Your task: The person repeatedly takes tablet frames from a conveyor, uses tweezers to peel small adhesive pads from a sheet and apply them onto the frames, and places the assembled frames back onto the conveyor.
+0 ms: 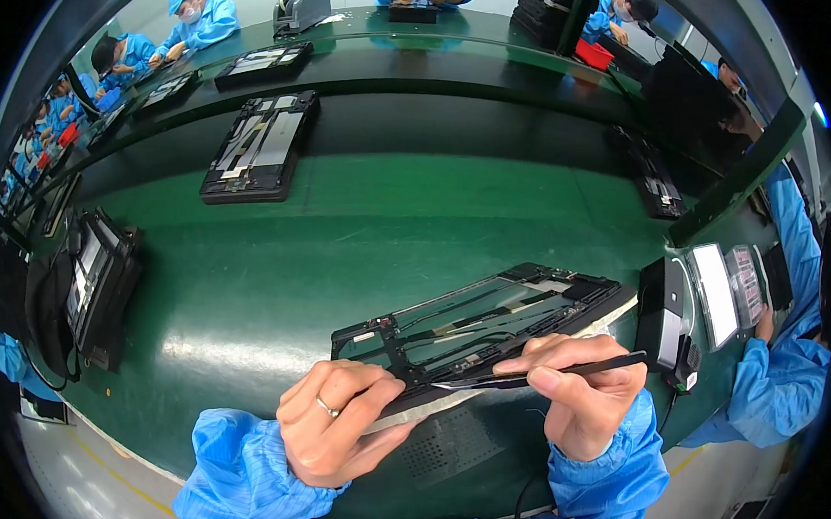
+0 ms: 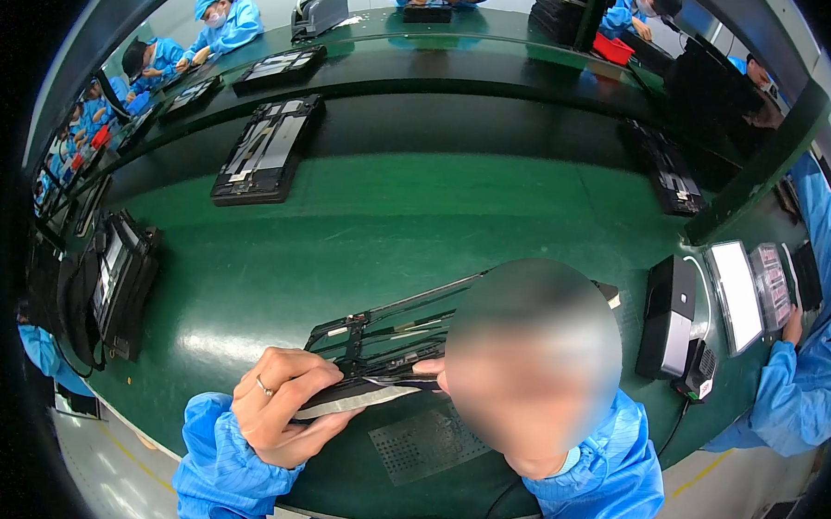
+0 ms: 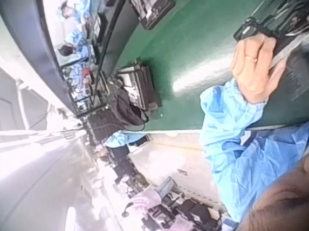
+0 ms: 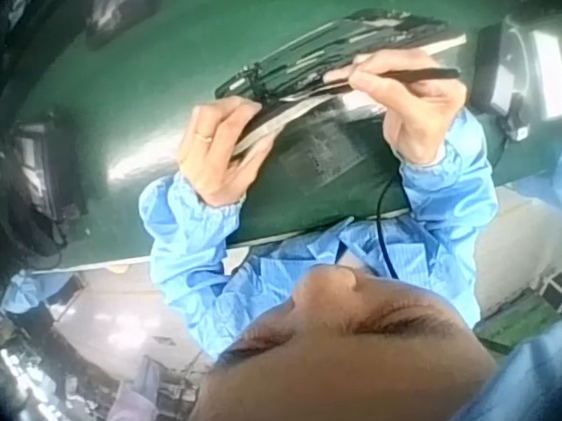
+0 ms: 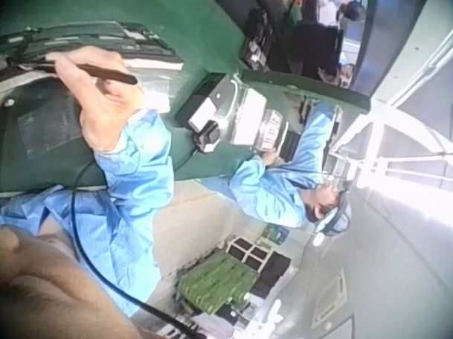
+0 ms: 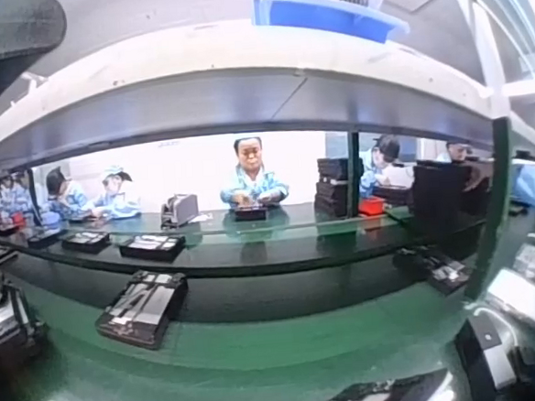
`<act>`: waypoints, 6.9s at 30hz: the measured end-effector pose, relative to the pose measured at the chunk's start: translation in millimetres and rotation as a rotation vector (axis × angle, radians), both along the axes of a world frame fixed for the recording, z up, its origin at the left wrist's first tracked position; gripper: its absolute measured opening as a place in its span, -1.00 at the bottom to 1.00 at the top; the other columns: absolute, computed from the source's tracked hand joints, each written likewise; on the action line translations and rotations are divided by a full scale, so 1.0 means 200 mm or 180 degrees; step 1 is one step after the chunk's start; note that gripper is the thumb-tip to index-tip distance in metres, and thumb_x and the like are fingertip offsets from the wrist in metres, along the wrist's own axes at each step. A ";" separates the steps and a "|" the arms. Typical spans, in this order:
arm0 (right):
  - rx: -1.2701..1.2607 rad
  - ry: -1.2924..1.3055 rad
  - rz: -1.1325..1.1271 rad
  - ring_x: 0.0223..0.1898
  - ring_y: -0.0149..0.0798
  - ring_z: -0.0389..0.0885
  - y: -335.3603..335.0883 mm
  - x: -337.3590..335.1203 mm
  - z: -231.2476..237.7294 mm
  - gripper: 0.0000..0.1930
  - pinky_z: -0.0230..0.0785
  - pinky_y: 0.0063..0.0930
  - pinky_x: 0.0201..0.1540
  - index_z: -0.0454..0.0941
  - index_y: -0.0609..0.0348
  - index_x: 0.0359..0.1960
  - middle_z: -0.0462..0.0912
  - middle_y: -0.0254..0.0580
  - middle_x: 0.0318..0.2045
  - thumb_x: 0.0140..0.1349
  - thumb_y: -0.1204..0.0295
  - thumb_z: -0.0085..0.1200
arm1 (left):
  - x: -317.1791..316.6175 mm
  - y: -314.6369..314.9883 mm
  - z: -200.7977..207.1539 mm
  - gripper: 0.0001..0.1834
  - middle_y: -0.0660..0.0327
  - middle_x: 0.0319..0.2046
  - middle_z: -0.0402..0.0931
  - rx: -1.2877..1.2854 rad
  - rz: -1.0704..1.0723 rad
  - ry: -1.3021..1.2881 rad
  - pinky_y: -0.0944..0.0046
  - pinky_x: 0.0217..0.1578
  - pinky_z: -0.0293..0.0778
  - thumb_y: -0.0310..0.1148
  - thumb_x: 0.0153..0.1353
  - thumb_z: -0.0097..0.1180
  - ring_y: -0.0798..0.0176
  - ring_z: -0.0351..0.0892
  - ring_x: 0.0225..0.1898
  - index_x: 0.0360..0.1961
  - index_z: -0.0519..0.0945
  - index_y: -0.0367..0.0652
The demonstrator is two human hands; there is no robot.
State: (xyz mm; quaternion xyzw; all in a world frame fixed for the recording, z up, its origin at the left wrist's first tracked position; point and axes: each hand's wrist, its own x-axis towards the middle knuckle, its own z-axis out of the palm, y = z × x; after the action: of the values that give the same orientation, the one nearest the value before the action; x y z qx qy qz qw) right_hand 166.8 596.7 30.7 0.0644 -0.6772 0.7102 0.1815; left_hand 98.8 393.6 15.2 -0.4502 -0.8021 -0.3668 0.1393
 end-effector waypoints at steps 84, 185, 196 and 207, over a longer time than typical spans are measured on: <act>0.0964 -0.0789 -0.2057 -0.55 -0.30 0.50 -0.05 0.07 -0.42 -0.93 0.30 -0.58 -0.41 0.44 0.40 -0.57 0.55 -0.03 -0.59 -0.15 0.64 0.05 | -1.69 -0.54 -0.57 -0.44 0.03 -0.42 0.40 0.5450 0.3335 -0.2916 0.17 -0.58 0.52 -0.49 -0.44 0.34 0.09 0.46 -0.53 -0.36 0.31 -0.42; -0.1030 -0.0028 -0.1544 -0.38 -0.20 0.55 0.88 -0.33 -0.20 -0.88 0.39 -0.38 -0.19 0.45 0.35 -0.46 0.53 -0.09 -0.50 -0.08 0.59 0.07 | -0.07 0.35 -0.08 -0.48 0.00 -0.06 0.29 -0.2259 -0.0435 0.0373 -0.15 0.03 0.09 -0.08 -0.09 0.15 0.00 0.27 -0.01 -0.10 0.43 -0.11; -0.1704 -0.0336 -0.1807 -0.40 -0.29 0.53 1.14 -0.71 -0.66 -0.87 0.31 -0.53 -0.17 0.49 0.33 -0.49 0.55 -0.14 -0.50 -0.16 0.60 0.13 | -0.73 1.08 -0.55 -0.30 -0.08 0.03 0.25 -0.1191 0.0495 -0.1009 0.05 0.13 0.01 -0.09 0.02 0.05 -0.12 0.15 0.10 0.14 0.14 -0.17; -0.1513 -0.0136 -0.0777 -0.30 -0.25 0.48 0.86 -0.51 -0.30 -0.95 0.18 -0.48 -0.07 0.47 0.24 -0.50 0.44 -0.28 -0.49 -0.03 0.53 0.02 | -0.65 0.99 -0.32 -0.35 0.02 -0.27 0.29 -0.0286 0.0981 -0.0385 0.12 -0.19 0.29 -0.47 -0.21 0.21 -0.03 0.28 -0.21 0.01 0.30 -0.17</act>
State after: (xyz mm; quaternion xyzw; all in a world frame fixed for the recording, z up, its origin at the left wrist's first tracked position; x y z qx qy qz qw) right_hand 64.2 768.0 -28.7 -0.0772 -0.4978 0.8233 0.2615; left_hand -30.6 590.9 -48.1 -0.3047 -0.8842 -0.3312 0.1250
